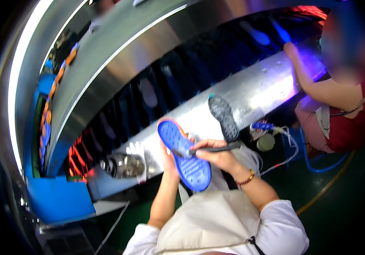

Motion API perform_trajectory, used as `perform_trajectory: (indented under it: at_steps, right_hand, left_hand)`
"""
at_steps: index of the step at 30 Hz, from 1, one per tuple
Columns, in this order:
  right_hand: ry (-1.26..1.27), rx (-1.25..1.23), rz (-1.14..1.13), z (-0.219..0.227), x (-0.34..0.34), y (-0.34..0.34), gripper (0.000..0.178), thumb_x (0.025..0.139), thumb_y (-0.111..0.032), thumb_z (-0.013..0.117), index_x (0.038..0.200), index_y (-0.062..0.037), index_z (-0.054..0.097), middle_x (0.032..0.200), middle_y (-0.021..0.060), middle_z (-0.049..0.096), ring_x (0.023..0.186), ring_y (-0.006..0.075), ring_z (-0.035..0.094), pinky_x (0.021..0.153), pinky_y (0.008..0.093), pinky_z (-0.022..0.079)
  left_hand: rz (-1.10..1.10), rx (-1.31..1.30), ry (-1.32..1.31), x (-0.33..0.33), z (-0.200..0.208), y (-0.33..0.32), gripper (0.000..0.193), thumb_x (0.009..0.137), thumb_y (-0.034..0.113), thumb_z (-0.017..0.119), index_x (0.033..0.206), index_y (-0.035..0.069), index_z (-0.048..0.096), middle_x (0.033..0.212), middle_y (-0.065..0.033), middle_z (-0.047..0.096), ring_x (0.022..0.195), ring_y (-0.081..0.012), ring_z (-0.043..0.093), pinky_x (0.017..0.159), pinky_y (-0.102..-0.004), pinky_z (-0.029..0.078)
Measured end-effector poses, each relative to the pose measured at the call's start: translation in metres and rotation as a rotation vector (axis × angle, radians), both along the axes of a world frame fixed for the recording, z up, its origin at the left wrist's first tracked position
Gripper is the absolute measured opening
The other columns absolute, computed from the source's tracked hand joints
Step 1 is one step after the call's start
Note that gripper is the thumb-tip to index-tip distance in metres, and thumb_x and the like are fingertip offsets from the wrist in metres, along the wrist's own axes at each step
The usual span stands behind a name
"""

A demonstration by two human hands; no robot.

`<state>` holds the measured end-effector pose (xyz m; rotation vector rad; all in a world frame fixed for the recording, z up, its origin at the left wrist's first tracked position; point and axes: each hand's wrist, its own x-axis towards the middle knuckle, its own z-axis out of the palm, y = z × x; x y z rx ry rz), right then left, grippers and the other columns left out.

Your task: The person applies a liquid substance to the underside of various shoe soles using a brush, picking them up one by one from an upper conveyor belt and placing them back after coating them.

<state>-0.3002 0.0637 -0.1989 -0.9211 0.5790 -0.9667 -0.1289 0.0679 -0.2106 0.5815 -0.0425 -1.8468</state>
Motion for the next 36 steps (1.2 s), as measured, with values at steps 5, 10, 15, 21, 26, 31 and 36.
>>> perform_trajectory:
  at_steps: [5,10,15,21,26,31,36]
  right_hand:
    - [-0.023,-0.06,-0.067,0.019,-0.01,-0.006,0.016,0.079,-0.002,0.058,0.094,0.0022,0.06,0.093,0.0079,0.063,0.083,0.0089,0.056,0.077,0.0216,0.045]
    - [0.101,-0.138,-0.061,0.039,-0.011,-0.012,0.016,0.078,-0.003,0.059,0.092,0.0035,0.061,0.089,0.0086,0.064,0.079,0.0088,0.058,0.074,0.0213,0.046]
    - [0.376,-0.353,-0.046,0.05,-0.001,-0.016,0.015,0.075,-0.003,0.061,0.089,0.0012,0.062,0.084,0.0084,0.065,0.073,0.0106,0.06,0.066,0.0239,0.048]
    - [0.555,-1.076,0.087,0.065,0.002,0.001,0.016,0.062,0.001,0.064,0.077,0.001,0.061,0.077,0.0142,0.063,0.068,0.0263,0.062,0.062,0.0314,0.05]
    - [0.433,-0.611,0.262,0.084,-0.012,-0.014,0.014,0.069,-0.003,0.064,0.082,0.0024,0.063,0.084,0.0134,0.065,0.074,0.0197,0.064,0.067,0.0274,0.05]
    - [0.381,-0.878,0.137,0.083,0.005,-0.01,0.015,0.066,0.0,0.064,0.081,0.0029,0.063,0.084,0.0152,0.065,0.075,0.0224,0.064,0.07,0.0287,0.05]
    - [0.249,-0.474,0.277,0.091,-0.02,-0.009,0.019,0.068,0.002,0.062,0.087,0.0028,0.063,0.088,0.0155,0.064,0.082,0.0234,0.063,0.076,0.0313,0.049]
  left_hand:
    - [0.019,-0.158,-0.015,-0.006,0.017,-0.01,0.068,0.084,0.062,0.029,0.124,0.009,0.041,0.114,-0.0131,0.052,0.096,-0.0317,0.056,0.083,-0.0477,0.046]
    - [-0.002,-0.255,0.001,-0.001,0.028,-0.01,0.078,0.08,0.068,0.024,0.12,0.003,0.04,0.104,-0.0229,0.055,0.099,-0.0393,0.052,0.085,-0.0485,0.044]
    - [0.082,-0.273,-0.081,-0.001,0.032,-0.011,0.083,0.077,0.073,0.019,0.121,0.006,0.041,0.107,-0.0218,0.054,0.1,-0.039,0.052,0.086,-0.0483,0.043]
    - [0.194,-0.303,-0.212,0.028,0.03,-0.014,0.084,0.077,0.073,0.013,0.121,0.008,0.043,0.106,-0.0205,0.054,0.1,-0.0384,0.052,0.086,-0.0497,0.042]
    - [0.198,-0.292,-0.143,0.027,0.041,-0.006,0.086,0.077,0.073,0.015,0.123,0.006,0.04,0.105,-0.0219,0.054,0.101,-0.0418,0.051,0.086,-0.0505,0.041]
    - [0.21,-0.384,-0.165,0.017,0.06,-0.007,0.086,0.076,0.074,0.017,0.125,0.005,0.038,0.103,-0.0215,0.055,0.099,-0.041,0.052,0.085,-0.0508,0.043]
    - [0.255,-0.404,-0.153,0.022,0.076,-0.003,0.086,0.078,0.072,0.014,0.125,0.005,0.038,0.104,-0.0211,0.055,0.1,-0.0395,0.052,0.085,-0.0494,0.044]
